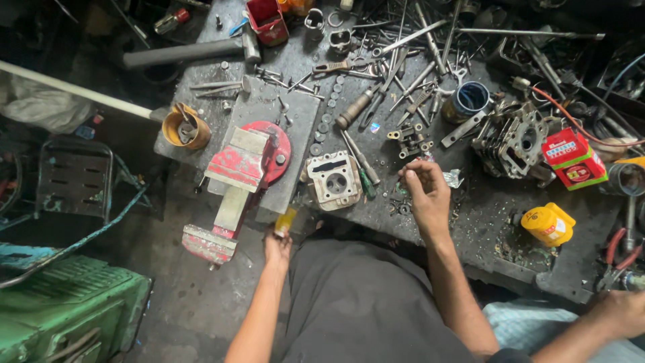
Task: The person handles a metal engine cylinder head, inserts a piston ring, and places a piston into the cylinder. They then open a small yellow box, remove a wrapped item, and place it on the workbench. The person continues to manipulate the cylinder head and piston assembly on the cluttered workbench.
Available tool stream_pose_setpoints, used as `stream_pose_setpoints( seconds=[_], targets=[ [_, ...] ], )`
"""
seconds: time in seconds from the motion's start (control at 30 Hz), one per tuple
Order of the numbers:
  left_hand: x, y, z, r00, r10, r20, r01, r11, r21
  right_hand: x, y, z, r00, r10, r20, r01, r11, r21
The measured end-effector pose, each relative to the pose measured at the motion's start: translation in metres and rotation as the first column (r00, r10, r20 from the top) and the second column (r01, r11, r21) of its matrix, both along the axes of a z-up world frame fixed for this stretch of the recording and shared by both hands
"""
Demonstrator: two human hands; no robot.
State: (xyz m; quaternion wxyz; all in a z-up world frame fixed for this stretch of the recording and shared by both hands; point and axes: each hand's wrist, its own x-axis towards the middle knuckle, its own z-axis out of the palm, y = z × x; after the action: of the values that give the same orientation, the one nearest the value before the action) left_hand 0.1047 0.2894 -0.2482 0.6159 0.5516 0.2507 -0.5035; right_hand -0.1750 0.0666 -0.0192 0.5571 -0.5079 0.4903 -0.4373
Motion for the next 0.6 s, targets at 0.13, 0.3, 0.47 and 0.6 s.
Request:
stream_pose_setpoints(
  seconds=[0.13,0.3,0.47,0.6],
  targets=[
    [0.017,-0.047,-0.026,0.925,0.329,0.192,-0.339,0.94,0.026,0.0,0.006,-0.002,0.999,0.032,-0.001,-0.032,0.999,-0.006],
    [0.026,-0.096,-0.032,0.966,0.078,0.246,0.052,0.875,-0.482,-0.012,0.011,-0.003,1.0,-0.017,0.0,0.017,1.0,0.022],
    [0.028,-0.102,-0.035,0.871,-0.46,0.171,0.483,0.864,-0.138,-0.032,0.013,-0.013,0.993,-0.116,-0.029,0.117,0.993,0.024],
    [0.014,-0.094,-0.04,0.254,-0.888,0.384,0.908,0.355,0.221,-0.056,0.012,-0.025,0.967,-0.227,-0.114,0.221,0.973,-0.059]
  ],
)
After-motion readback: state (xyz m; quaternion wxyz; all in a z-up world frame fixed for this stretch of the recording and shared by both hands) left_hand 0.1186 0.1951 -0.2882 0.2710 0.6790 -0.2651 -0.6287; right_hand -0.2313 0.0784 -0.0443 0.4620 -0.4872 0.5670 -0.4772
